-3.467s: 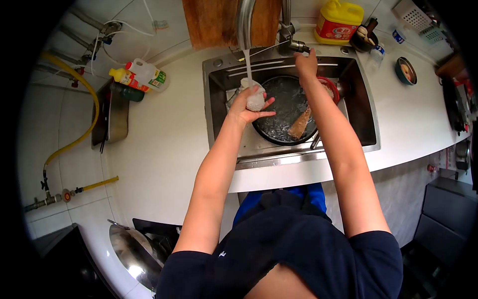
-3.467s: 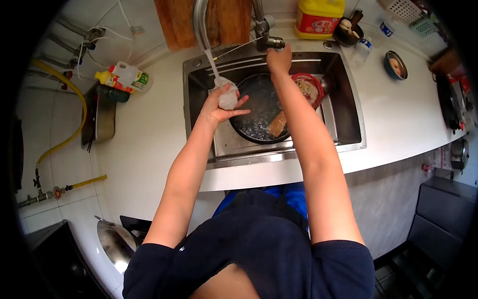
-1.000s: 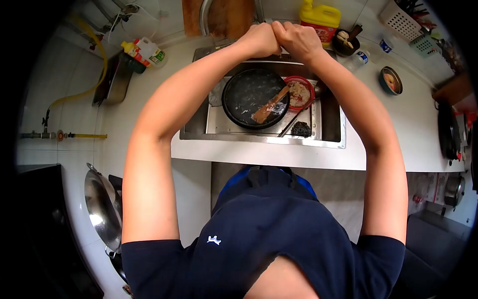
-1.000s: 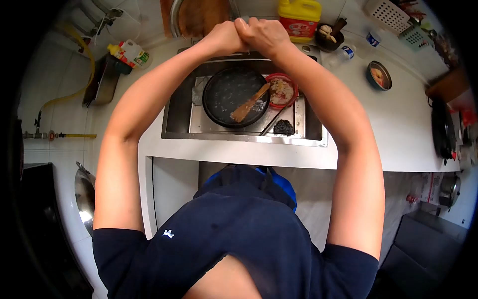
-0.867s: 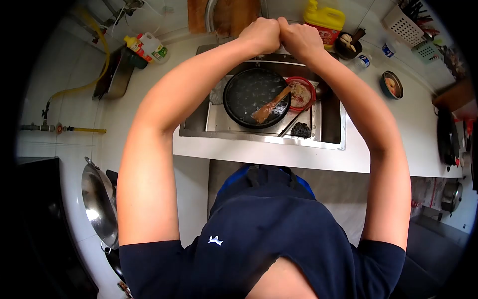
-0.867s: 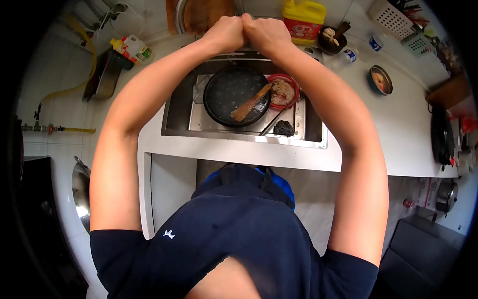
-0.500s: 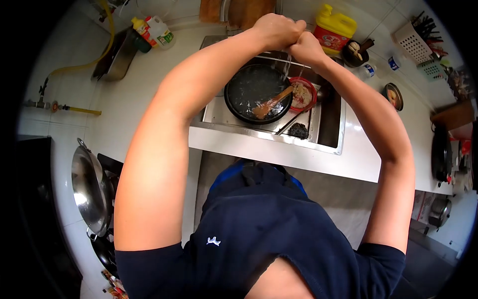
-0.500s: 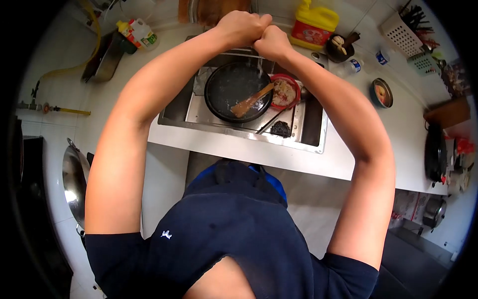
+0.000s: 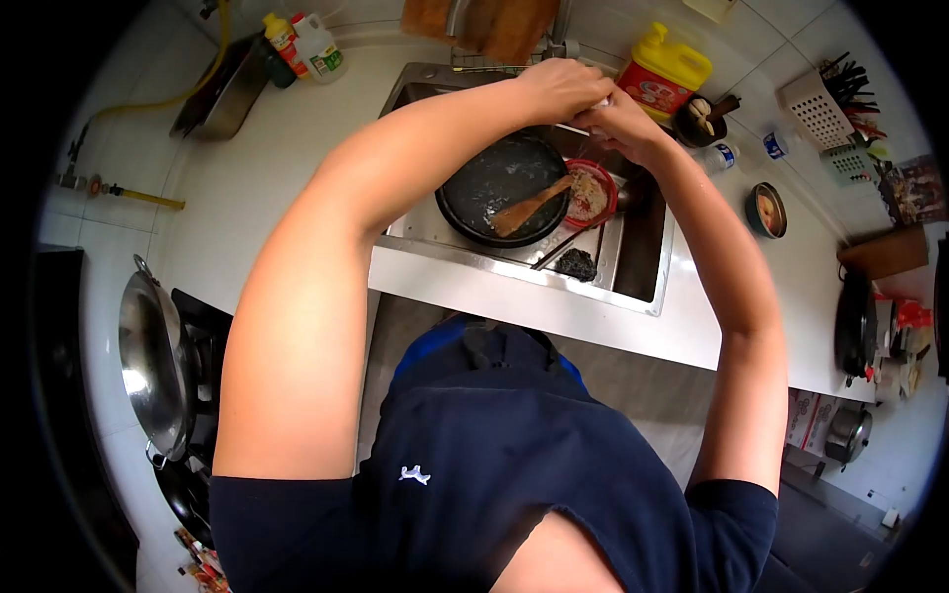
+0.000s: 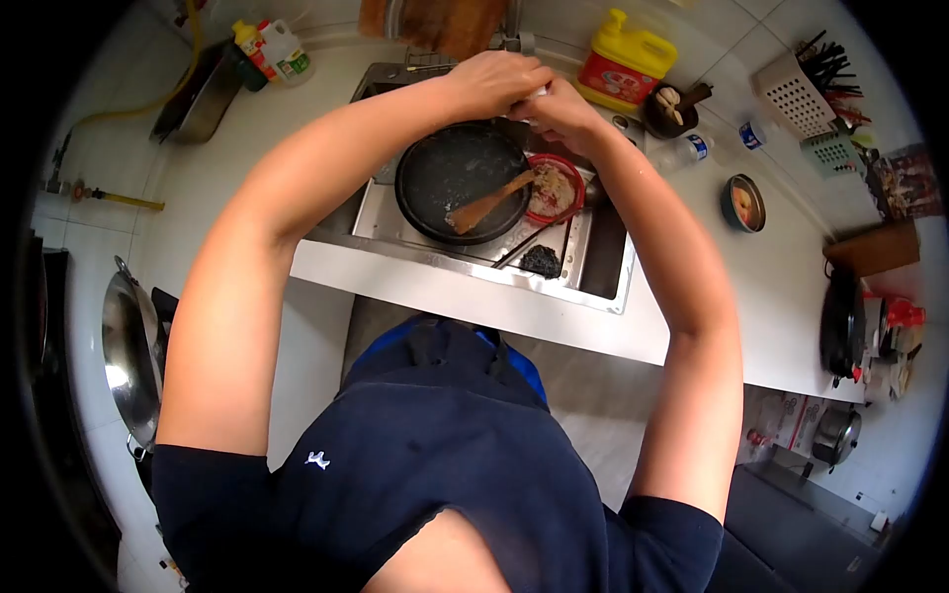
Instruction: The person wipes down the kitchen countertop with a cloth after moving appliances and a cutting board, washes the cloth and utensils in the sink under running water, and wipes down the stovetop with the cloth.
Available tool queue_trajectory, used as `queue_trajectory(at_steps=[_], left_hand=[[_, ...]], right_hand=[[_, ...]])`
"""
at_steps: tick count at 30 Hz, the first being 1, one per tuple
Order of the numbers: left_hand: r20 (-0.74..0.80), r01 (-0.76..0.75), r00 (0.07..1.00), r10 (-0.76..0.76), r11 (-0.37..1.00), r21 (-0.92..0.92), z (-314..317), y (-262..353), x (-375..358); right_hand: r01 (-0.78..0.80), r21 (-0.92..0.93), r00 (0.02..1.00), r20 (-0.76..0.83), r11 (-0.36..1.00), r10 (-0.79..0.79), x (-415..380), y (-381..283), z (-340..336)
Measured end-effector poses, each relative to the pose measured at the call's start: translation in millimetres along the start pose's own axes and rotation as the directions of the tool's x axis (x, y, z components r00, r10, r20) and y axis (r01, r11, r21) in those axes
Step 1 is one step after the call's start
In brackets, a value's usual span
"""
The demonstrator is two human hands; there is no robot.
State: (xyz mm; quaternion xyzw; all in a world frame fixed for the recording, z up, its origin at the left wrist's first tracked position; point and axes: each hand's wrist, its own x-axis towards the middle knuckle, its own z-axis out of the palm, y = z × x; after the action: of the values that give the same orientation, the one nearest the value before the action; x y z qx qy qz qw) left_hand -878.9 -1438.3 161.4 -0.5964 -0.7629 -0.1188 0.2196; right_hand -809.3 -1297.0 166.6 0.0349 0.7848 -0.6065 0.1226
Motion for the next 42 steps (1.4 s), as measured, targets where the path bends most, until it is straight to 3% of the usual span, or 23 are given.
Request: queue_trajectory(at_steps=[3,4,6,7,8,9,10,11,12,14,15,17,19,21,23,24,28,31,34,37,38,41,42], left_hand=[[0.224,0.357,0.917,-0.33,0.93,-0.089,-4.8,8.6,-2.3],[0.18,0.398,0.909,-0.375,0.911,-0.111,4.7,0.0,-3.3],[0.1,0.473,0.881,-0.463,0.865,-0.165,13.5,-10.9,-4.1],[0.295,0.591,0.806,-0.513,0.724,-0.356,6.7,-12.4,-2.6],[0.491,0.698,0.716,-0.496,0.521,-0.491,-1.0,-15.1,-0.7],[0.669,0.784,0.619,-0.411,0.277,-0.555,-17.8,-7.9,0.3],[0.699,0.769,0.634,-0.33,0.175,-0.615,-28.4,2.4,-0.8],[0.722,0.78,0.621,-0.305,0.152,-0.607,-38.4,11.0,1.7],[0.743,0.791,0.608,-0.281,0.128,-0.599,-46.8,19.0,4.7],[0.774,0.8,0.596,-0.214,0.08,-0.594,-48.1,24.1,7.9],[0.758,0.796,0.605,-0.244,0.165,-0.582,-48.6,27.0,10.7],[0.722,0.779,0.623,-0.301,0.327,-0.535,-54.5,36.2,16.7],[0.637,0.699,0.692,-0.341,0.539,-0.471,-65.2,38.5,23.6],[0.467,0.588,0.772,-0.432,0.765,-0.264,-49.0,30.6,27.4],[0.322,0.557,0.811,-0.488,0.813,-0.172,-42.4,26.4,25.4],[0.247,0.542,0.828,-0.503,0.831,-0.123,-44.5,26.8,24.7],[0.252,0.341,0.899,-0.358,0.934,0.109,-49.5,26.8,25.5],[0.211,0.2,0.951,-0.226,0.97,0.137,-42.0,21.4,25.6],[0.207,0.099,0.968,-0.142,0.973,0.207,-32.8,18.6,23.3],[0.154,0.041,0.985,-0.077,0.974,0.222,-25.8,19.1,18.7],[0.191,0.037,0.978,-0.083,0.972,0.234,-24.9,19.9,19.1],[0.224,0.022,0.972,-0.072,0.975,0.221,-23.4,23.1,17.2],[0.296,0.028,0.952,-0.081,0.983,0.182,-24.1,23.9,17.8]], right_hand=[[0.143,-0.131,0.961,-0.219,0.981,-0.169,-7.2,9.7,4.4],[0.187,-0.206,0.921,-0.303,0.96,-0.244,-12.3,11.4,7.8],[0.438,-0.56,0.737,-0.225,0.704,-0.637,-23.2,18.6,7.7],[0.51,-0.699,0.603,-0.125,0.501,-0.788,-28.8,20.5,7.7],[0.465,-0.768,0.643,-0.049,0.44,-0.764,-37.2,22.5,9.7],[0.406,-0.865,0.584,-0.003,0.296,-0.812,-38.2,21.1,10.9],[0.325,-0.935,0.525,0.052,0.144,-0.849,-38.0,18.9,11.1],[0.225,-0.974,0.469,0.117,-0.01,-0.876,-35.9,16.9,10.0],[0.234,-0.969,0.341,0.158,-0.079,-0.927,-29.2,14.6,7.7],[0.371,-0.924,0.31,0.214,-0.089,-0.926,-23.5,4.3,-1.0],[0.438,-0.894,0.29,0.238,-0.093,-0.927,-23.4,-4.4,-4.9],[0.403,-0.904,0.301,0.276,-0.14,-0.913,-20.0,-15.7,-13.2],[0.255,-0.964,0.51,0.202,-0.078,-0.836,-22.0,-18.3,-15.0],[0.173,-0.985,0.608,0.12,-0.017,-0.785,-12.5,-17.7,-15.0],[0.113,-0.99,0.687,0.018,0.082,-0.726,-9.7,-23.9,-10.1],[0.121,-0.952,0.778,-0.084,0.28,-0.623,-19.6,-37.2,0.2],[0.135,-0.859,0.873,-0.133,0.494,-0.469,5.3,-15.3,-4.4],[0.148,-0.81,0.895,-0.136,0.568,-0.426,6.7,-6.8,-3.5],[0.146,-0.64,0.93,-0.172,0.755,-0.326,10.2,7.0,-2.7],[0.028,-0.44,0.957,-0.249,0.898,-0.152,-9.2,-2.5,10.5],[0.058,-0.322,0.964,-0.228,0.945,-0.137,-16.8,-5.6,15.5],[-0.017,-0.207,0.987,-0.161,0.978,-0.017,-15.1,1.5,10.9],[-0.008,-0.274,0.996,-0.087,0.962,-0.017,-14.5,4.9,6.2]])
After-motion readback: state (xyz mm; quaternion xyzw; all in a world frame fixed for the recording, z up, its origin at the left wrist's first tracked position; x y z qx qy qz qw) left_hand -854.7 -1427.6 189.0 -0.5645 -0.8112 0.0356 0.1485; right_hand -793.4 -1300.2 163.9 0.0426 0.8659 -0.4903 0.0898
